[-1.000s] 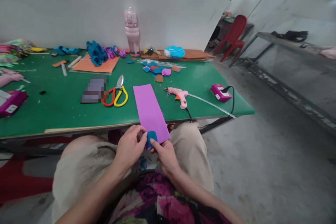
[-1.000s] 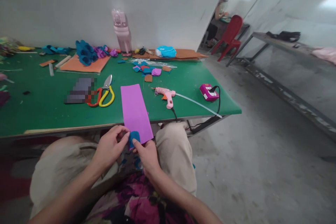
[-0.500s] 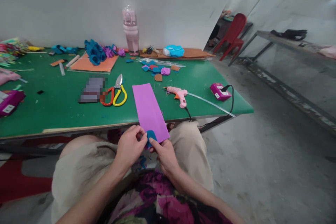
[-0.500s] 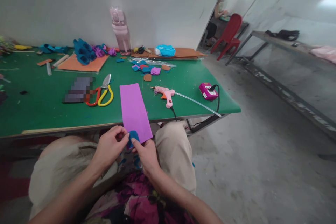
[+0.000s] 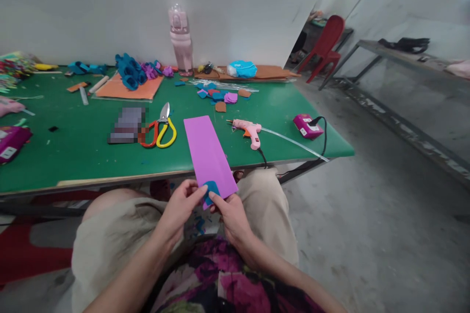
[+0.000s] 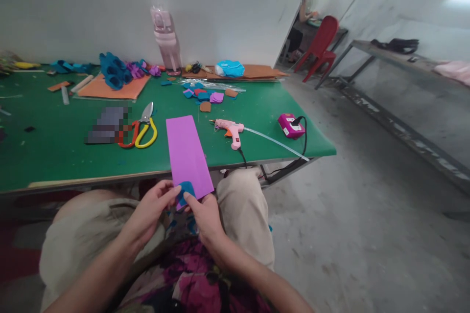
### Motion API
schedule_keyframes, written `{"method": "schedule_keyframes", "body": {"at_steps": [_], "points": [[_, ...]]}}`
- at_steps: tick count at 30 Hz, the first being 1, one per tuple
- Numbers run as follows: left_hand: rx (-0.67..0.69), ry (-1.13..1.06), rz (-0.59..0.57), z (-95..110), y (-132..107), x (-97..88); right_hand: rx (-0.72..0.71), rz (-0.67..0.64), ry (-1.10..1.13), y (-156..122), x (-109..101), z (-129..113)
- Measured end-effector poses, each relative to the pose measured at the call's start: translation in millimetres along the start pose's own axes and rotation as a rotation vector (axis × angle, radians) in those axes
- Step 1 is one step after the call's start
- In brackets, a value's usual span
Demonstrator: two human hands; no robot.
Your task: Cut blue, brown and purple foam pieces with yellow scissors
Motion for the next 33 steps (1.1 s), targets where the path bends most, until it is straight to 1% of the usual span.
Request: {"method": "schedule_keyframes", "body": {"at_steps": [2,5,8,11,19,28,33], "points": [[-0.057,-0.075,-0.064,-3.3,-0.2,5.4,-0.011,-0.017,0.019,-0.4,0.5,-1.3],[-0.059,-0.098,-0.065,-5.1,1.4,8.8,0.003,-0.045,0.094,0.1,-1.3,-1.2],[-0.059,-0.089,-0.067,-4.5,2.6,8.7,0.042,-0.014,0.163,0.4,-6.2,0.1],[-0.059,-0.083,-0.067,-3.1,2.5,8.0,0.043,0.022,0.113,-0.2,-10.2,0.2],[-0.053,-0.086,-0.048,0.3,1.7,8.1,-0.036,-0.02,-0.002,0.0,-10.3,0.7],[-0.055,-0.07,-0.035,-2.2,2.3,6.1,-0.045,-0.02,-0.015,-0.1,-11.1,0.2],[-0.044,-0.056,-0.038,-2.7,3.4,7.3,-0.01,-0.047,0.026,1.0,-8.7,0.9]]}}
Point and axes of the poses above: each hand's wrist, its own y-axis towards the middle knuckle, its own x-axis out of the palm, z = x × y, the point moved 2 cm from there along y, towards the middle knuckle, and after that the axes turned 2 degrees about -y, right-handed, at the moved point
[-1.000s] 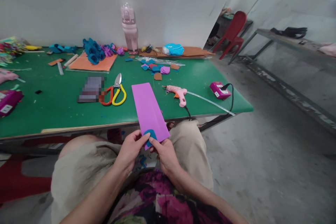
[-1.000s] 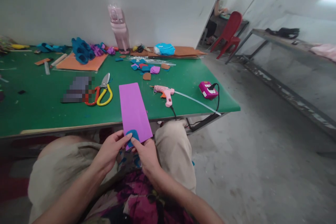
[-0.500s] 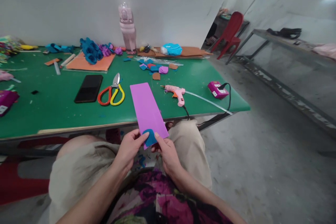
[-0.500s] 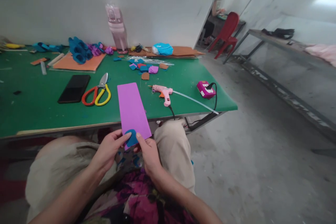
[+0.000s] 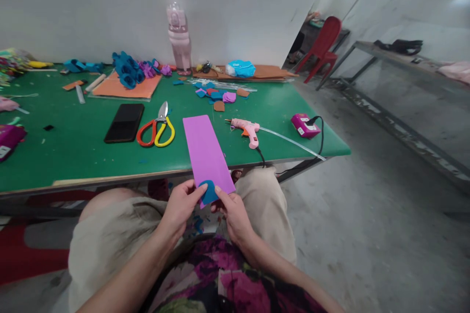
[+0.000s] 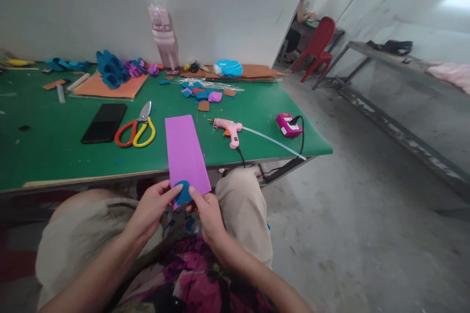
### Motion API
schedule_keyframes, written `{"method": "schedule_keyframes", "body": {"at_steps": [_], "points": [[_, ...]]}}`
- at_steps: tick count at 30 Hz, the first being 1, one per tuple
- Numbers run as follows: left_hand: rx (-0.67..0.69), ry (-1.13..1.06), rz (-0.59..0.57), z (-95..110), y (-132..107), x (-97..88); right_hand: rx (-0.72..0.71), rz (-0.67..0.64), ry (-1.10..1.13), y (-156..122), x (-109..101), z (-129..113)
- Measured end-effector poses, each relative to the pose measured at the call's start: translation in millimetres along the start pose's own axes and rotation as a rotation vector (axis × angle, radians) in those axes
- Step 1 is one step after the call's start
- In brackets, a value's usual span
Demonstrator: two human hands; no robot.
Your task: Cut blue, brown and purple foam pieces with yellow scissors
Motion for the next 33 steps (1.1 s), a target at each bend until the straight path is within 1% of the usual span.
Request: {"method": "schedule_keyframes", "body": {"at_steps": [5,9,12,14,15,18,21,23,24,26,27,28,29,30,31,32,33], "points": [[-0.001,-0.011,-0.036,-0.9,1.0,-2.3,-0.017,0.018,0.065,3.0,4.1,0.7],[-0.006,-0.049,0.004,0.4,0.7,-12.6,0.007,0.068,0.077,3.3,2.7,1.8],[-0.013,-0.019,-0.053,2.6,0.3,-14.1,0.008,0.063,0.077,2.6,1.7,1.1],[-0.012,0.018,-0.082,3.1,0.8,-11.2,-0.002,0.055,0.074,1.9,1.7,-0.1],[-0.009,0.031,-0.078,2.5,1.4,-9.0,-0.005,0.056,0.075,1.6,1.9,-0.7],[0.025,0.064,-0.036,-3.5,3.5,0.5,-0.012,0.08,0.119,1.3,3.0,-1.9],[0.077,0.123,-0.004,-10.3,3.2,11.2,-0.026,0.119,0.219,2.9,3.6,-1.6],[0.114,0.189,-0.003,-7.3,2.6,12.8,-0.026,0.15,0.272,4.8,2.4,-1.1],[0.131,0.217,-0.003,-1.7,3.5,9.9,-0.022,0.168,0.285,5.7,1.2,-1.0],[0.213,0.326,0.048,19.2,9.9,-5.2,-0.011,0.197,0.296,7.1,-1.7,-1.1],[0.291,0.395,0.12,33.9,15.9,-17.3,-0.005,0.203,0.3,7.7,-3.1,-1.3],[0.472,0.611,0.258,51.8,22.8,-30.8,0.0,0.204,0.307,8.2,-4.0,-1.4],[0.6,0.815,0.375,68.5,31.4,-44.0,0.006,0.201,0.319,8.6,-4.6,-1.5],[0.646,0.989,0.459,82.7,42.0,-56.5,0.01,0.197,0.337,9.0,-4.6,-1.4],[0.638,1.147,0.507,94.3,53.6,-67.5,0.014,0.195,0.357,9.3,-4.3,-1.2],[0.586,1.282,0.525,103.4,65.3,-76.5,0.018,0.198,0.374,9.5,-3.6,-0.9],[0.491,1.385,0.505,109.8,76.3,-83.2,0.024,0.201,0.386,9.5,-2.7,-0.7]]}}
Point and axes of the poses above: each hand's wrist, its own y-axis towards the middle knuckle, its own x-axis out of the palm, z = x × y, the point moved 2 cm from there along y, towards the middle knuckle, and after that the axes turned 2 degrees about -y, right-handed, at the moved point
